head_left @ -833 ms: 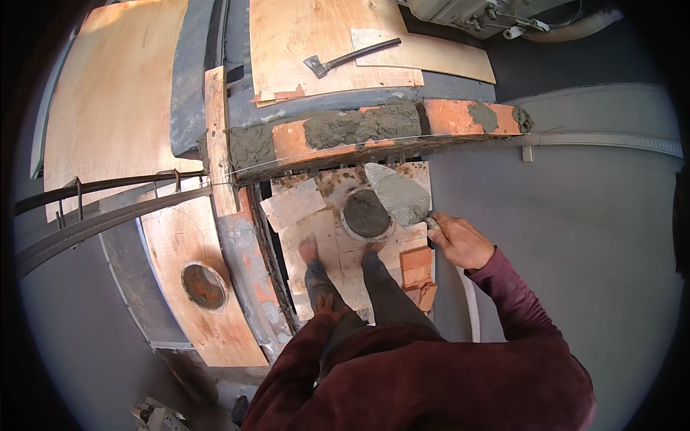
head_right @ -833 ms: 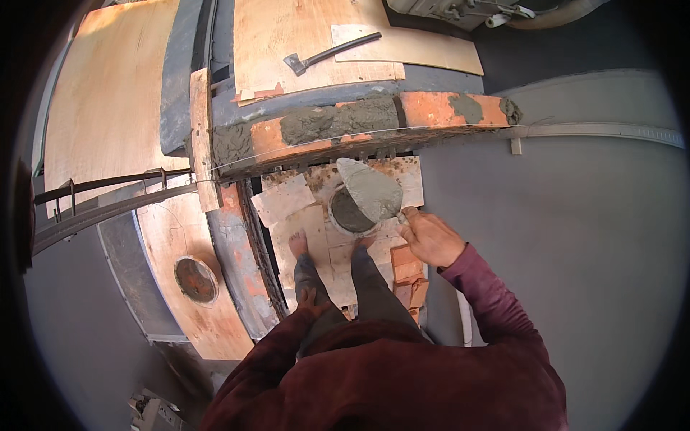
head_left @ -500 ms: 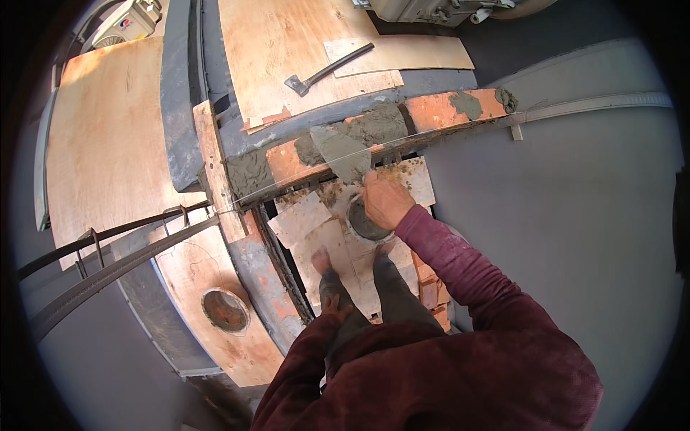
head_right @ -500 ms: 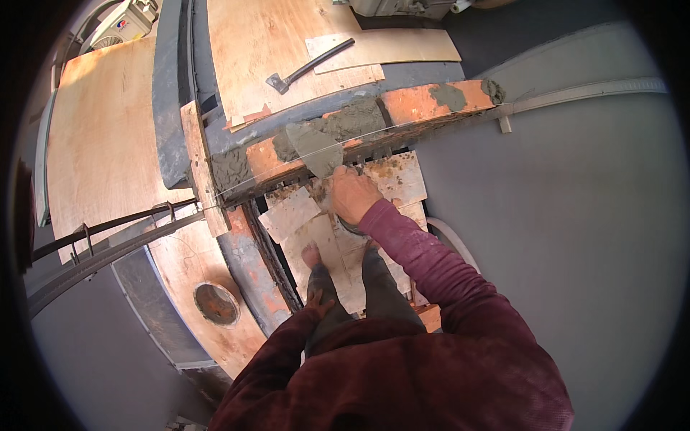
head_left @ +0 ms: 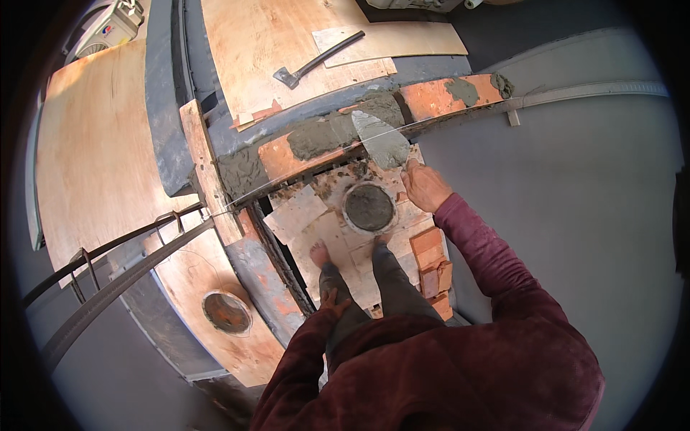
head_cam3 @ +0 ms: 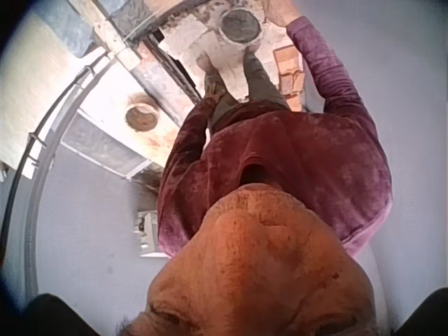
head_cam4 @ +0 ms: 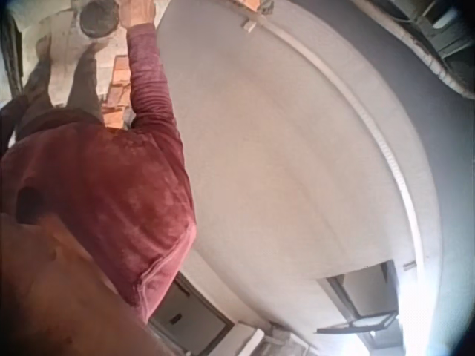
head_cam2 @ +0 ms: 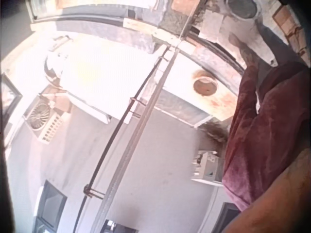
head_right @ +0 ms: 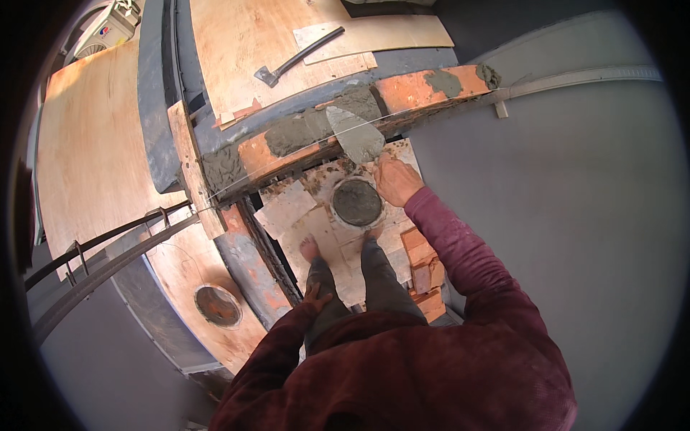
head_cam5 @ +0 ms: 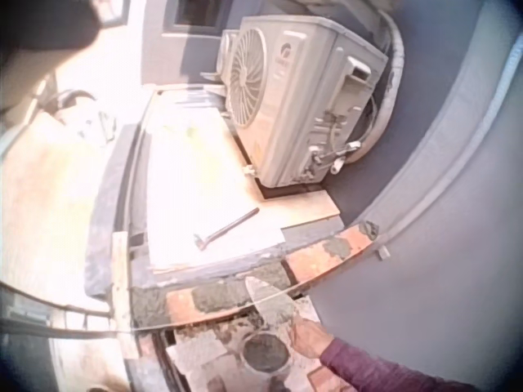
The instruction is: The person applies mortar to a brick structure using a trowel and places bricks on top of the mortar, using a hammer to tap them into place.
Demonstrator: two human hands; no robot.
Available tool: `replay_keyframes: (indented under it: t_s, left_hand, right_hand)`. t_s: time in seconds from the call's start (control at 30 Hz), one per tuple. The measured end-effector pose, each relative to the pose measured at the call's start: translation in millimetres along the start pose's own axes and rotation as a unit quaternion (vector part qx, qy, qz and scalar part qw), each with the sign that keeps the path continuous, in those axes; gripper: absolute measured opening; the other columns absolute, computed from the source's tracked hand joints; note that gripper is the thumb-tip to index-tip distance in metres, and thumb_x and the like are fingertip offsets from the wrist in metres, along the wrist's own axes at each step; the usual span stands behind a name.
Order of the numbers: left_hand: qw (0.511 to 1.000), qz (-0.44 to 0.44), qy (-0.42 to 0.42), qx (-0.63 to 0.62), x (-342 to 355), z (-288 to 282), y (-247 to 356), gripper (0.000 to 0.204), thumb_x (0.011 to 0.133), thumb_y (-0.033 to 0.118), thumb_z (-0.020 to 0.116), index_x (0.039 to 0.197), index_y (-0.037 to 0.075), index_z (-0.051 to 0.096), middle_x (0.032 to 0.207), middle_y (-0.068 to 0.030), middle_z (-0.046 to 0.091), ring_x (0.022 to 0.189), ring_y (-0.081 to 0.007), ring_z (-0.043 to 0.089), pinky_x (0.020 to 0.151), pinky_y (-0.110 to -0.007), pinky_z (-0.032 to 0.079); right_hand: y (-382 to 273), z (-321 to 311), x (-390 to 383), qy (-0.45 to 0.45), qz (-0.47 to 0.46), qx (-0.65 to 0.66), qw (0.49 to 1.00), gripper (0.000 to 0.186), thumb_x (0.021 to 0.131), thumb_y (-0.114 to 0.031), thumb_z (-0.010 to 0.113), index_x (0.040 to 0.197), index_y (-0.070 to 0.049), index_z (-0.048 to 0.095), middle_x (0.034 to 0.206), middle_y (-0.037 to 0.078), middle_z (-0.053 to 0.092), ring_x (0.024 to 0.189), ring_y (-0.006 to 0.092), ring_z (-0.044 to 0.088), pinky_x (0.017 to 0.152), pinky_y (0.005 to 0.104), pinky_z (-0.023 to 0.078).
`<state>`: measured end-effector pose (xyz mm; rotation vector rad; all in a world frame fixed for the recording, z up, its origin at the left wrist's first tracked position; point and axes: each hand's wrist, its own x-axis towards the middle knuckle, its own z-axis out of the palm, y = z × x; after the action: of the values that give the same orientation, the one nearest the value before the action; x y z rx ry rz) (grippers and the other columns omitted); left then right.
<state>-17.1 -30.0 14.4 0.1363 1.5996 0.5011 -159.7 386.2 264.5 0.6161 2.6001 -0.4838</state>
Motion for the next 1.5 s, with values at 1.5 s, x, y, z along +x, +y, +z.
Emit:
replay_keyframes:
  t_s: [1.5]
  left_hand:
    - [0.935, -0.08, 0.056, 0.342, 21.3, 65.0, 0.8, 0.07, 0.075, 0.042, 0.07, 0.139, 0.021, 0.053, 0.157, -0.0104, 0.029, 0.147, -0.0352, 0.017, 0.117, -0.059, 0.013]
  right_hand:
    - [221.7, 441.9, 24.5, -0.166, 0.099, -0.132, 0.972, 0.036, 0.094, -0.025, 0.05, 0.119, -0.001, 0.06, 0.121, 0.015, 0.063, 0.112, 0.0293, 0.062, 0.094, 0.0384, 0.05]
